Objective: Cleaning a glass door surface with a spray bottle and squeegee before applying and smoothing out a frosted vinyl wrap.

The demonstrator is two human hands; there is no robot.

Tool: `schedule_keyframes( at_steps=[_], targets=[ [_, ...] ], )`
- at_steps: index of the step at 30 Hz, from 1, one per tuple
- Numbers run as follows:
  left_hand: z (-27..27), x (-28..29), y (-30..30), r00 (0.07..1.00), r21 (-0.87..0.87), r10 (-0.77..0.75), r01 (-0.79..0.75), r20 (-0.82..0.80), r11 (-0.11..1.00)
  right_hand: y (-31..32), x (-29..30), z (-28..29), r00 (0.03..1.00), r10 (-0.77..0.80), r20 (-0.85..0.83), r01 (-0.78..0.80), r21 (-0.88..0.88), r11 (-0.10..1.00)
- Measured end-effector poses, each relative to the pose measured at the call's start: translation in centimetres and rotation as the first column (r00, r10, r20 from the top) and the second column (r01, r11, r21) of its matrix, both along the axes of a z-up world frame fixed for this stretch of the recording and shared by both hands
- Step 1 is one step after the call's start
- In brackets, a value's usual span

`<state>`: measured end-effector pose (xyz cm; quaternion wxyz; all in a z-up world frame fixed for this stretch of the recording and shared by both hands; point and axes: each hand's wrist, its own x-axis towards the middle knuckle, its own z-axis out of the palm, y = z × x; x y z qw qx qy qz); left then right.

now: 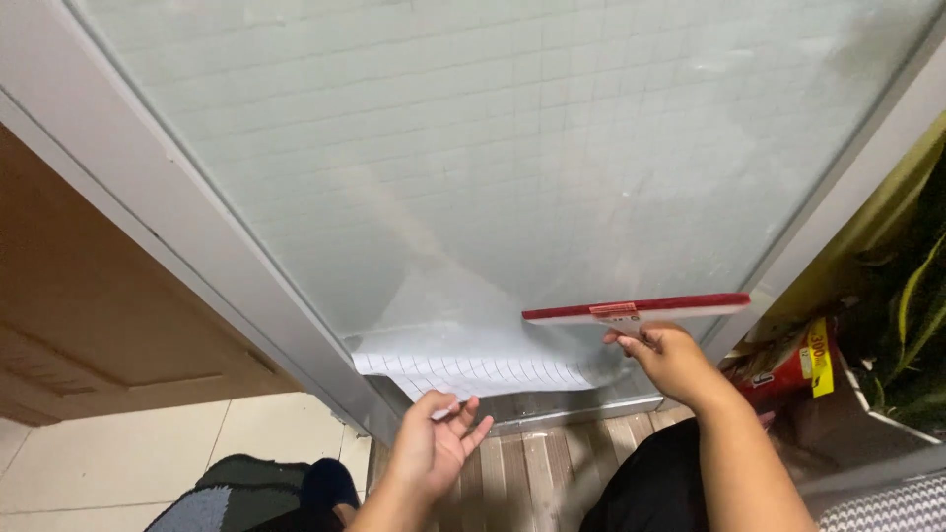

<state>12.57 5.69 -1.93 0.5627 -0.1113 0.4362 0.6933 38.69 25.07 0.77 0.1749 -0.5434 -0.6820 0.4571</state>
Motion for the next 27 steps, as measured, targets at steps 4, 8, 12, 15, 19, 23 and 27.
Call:
schedule_keyframes(
  at_steps=[4, 8, 12, 15, 19, 23, 27],
  targets=[
    [4.7, -0.4, -0.2, 1.0, 0.126, -0.004, 0.003, 0.01, 0.992, -1.8, 0.8, 1.5, 0.997, -0.003, 0.082, -0.004, 0.082, 0.997],
    [9.1, -0.6, -0.6, 1.0, 0.283, 0.017, -0.022, 0.02, 0.959, -2.1, 2.2, -0.3, 0.996, 0.057, 0.069, -0.086, 0.55, 0.83],
    [11.5, -1.9, -0.4, 0.997, 0.354, 0.07, -0.08, 0.042, 0.932, -3.8, 2.5, 0.2, 0.992, -0.035, -0.12, 0.125, 0.952, 0.281],
    [13.0, -2.5, -0.3, 0.996, 0.408, 0.09, -0.092, 0.025, 0.908, -6.1, 1.7, 2.7, 0.916, 0.121, -0.383, 0.355, 0.913, 0.203],
    [15.6, -2.4, -0.3, 0.996, 0.436, 0.088, -0.081, 0.005, 0.896, -7.0, 1.5, 3.7, 0.75, 0.299, -0.59, 0.551, 0.808, 0.209],
    [17.5, -2.6, 0.3, 0.999, 0.528, 0.034, -0.022, -0.014, 0.849, -8.4, 1.8, 7.1, 0.593, 0.283, -0.754, 0.668, 0.657, 0.35],
    [20.8, -2.6, 1.1, 0.997, 0.596, 0.028, 0.018, -0.068, 0.803, -8.4, 4.3, 5.6, 0.777, 0.317, -0.543, 0.464, 0.836, 0.294]
  ],
)
